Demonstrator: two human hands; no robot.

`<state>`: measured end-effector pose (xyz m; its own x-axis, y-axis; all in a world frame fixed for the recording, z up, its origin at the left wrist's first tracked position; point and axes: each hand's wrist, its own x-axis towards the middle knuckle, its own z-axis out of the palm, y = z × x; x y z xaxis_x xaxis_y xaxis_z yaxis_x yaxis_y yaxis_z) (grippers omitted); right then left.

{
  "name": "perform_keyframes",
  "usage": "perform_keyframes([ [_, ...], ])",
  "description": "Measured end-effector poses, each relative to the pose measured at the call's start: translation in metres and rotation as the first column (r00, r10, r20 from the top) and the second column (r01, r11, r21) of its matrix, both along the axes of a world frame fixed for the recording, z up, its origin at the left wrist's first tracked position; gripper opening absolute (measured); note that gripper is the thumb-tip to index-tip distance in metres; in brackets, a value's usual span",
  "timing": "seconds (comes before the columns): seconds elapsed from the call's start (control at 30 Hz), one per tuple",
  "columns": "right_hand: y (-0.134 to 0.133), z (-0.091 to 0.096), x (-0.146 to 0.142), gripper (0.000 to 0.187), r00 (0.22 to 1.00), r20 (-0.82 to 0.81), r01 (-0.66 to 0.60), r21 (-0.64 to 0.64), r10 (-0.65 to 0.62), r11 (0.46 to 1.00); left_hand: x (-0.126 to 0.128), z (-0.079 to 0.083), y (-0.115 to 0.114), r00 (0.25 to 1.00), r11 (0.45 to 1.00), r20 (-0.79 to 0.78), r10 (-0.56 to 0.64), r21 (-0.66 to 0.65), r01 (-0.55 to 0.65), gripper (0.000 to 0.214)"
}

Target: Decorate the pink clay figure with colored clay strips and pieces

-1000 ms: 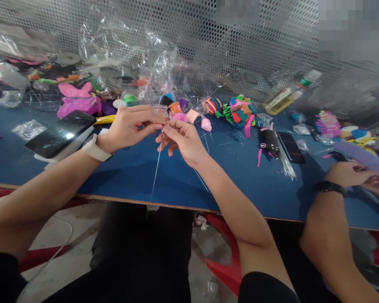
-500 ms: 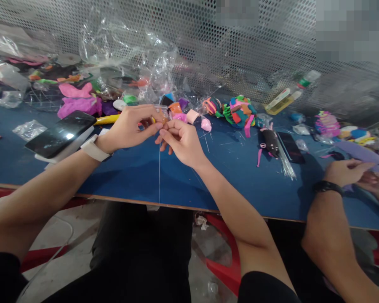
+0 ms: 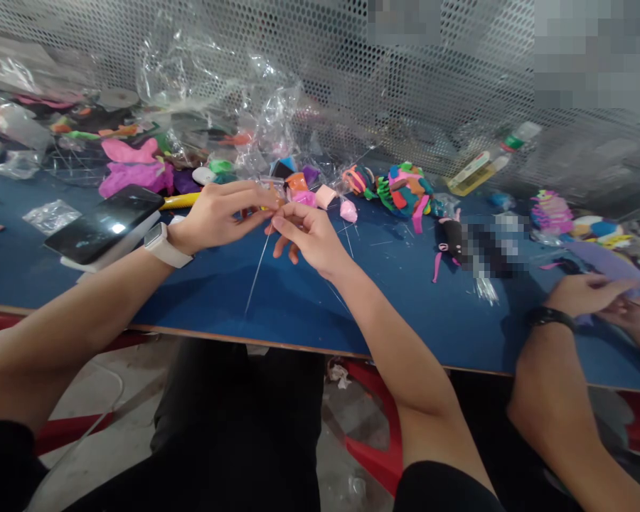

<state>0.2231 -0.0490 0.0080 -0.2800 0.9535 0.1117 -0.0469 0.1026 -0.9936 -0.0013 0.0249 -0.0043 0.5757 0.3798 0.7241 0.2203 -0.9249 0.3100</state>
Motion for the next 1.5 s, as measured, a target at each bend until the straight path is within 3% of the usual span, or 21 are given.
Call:
perform_keyframes([
  [0.17, 0.005, -0.001, 0.008, 0.051, 0.994, 0.106, -0.008, 0.106, -0.004, 0.994, 0.003, 0.001, -0.003, 0.999, 0.999, 0.003, -0.053, 0.002, 0.053, 0.018],
  [0.3, 0.006, -0.003, 0.008, 0.049, 0.996, 0.088, 0.019, 0.111, -0.029, 0.994, 0.007, 0.001, -0.006, 0.999, 0.998, 0.010, -0.052, -0.041, 0.052, 0.018],
  [0.47, 0.005, -0.001, 0.007, 0.046, 0.996, 0.074, 0.049, 0.105, -0.057, 0.993, 0.008, 0.004, -0.007, 0.997, 0.992, 0.036, -0.066, -0.105, 0.069, 0.013],
  [0.8, 0.007, 0.001, 0.011, 0.040, 0.999, 0.016, -0.039, -0.016, 0.039, 0.999, 0.008, 0.007, -0.004, 0.989, 0.975, 0.038, -0.146, -0.166, 0.150, 0.017],
  [0.97, 0.009, -0.001, 0.014, 0.041, 0.995, 0.087, -0.049, 0.026, 0.046, 0.998, 0.007, 0.001, 0.001, 0.991, 0.986, -0.014, -0.133, -0.107, 0.131, 0.014],
  [1.27, 0.007, -0.002, 0.016, 0.040, 0.961, 0.274, -0.012, 0.157, -0.032, 0.988, 0.009, -0.004, 0.000, 0.991, 0.990, -0.103, -0.083, -0.122, 0.070, 0.013],
  [1.33, 0.004, -0.002, 0.013, 0.039, 0.942, 0.300, 0.067, 0.267, -0.149, 0.961, 0.010, -0.005, 0.000, 0.994, 0.990, -0.086, -0.064, -0.131, 0.053, 0.010],
  [1.4, 0.002, -0.003, 0.010, 0.035, 0.900, 0.320, 0.134, 0.443, -0.296, 0.886, 0.011, -0.004, 0.001, 0.998, 0.989, -0.054, -0.042, -0.144, 0.034, 0.008],
  [1.5, 0.000, -0.006, 0.008, 0.026, 0.817, 0.402, 0.083, 0.627, -0.413, 0.774, 0.012, -0.003, 0.001, 1.000, 0.979, -0.001, -0.017, -0.205, 0.016, 0.006],
])
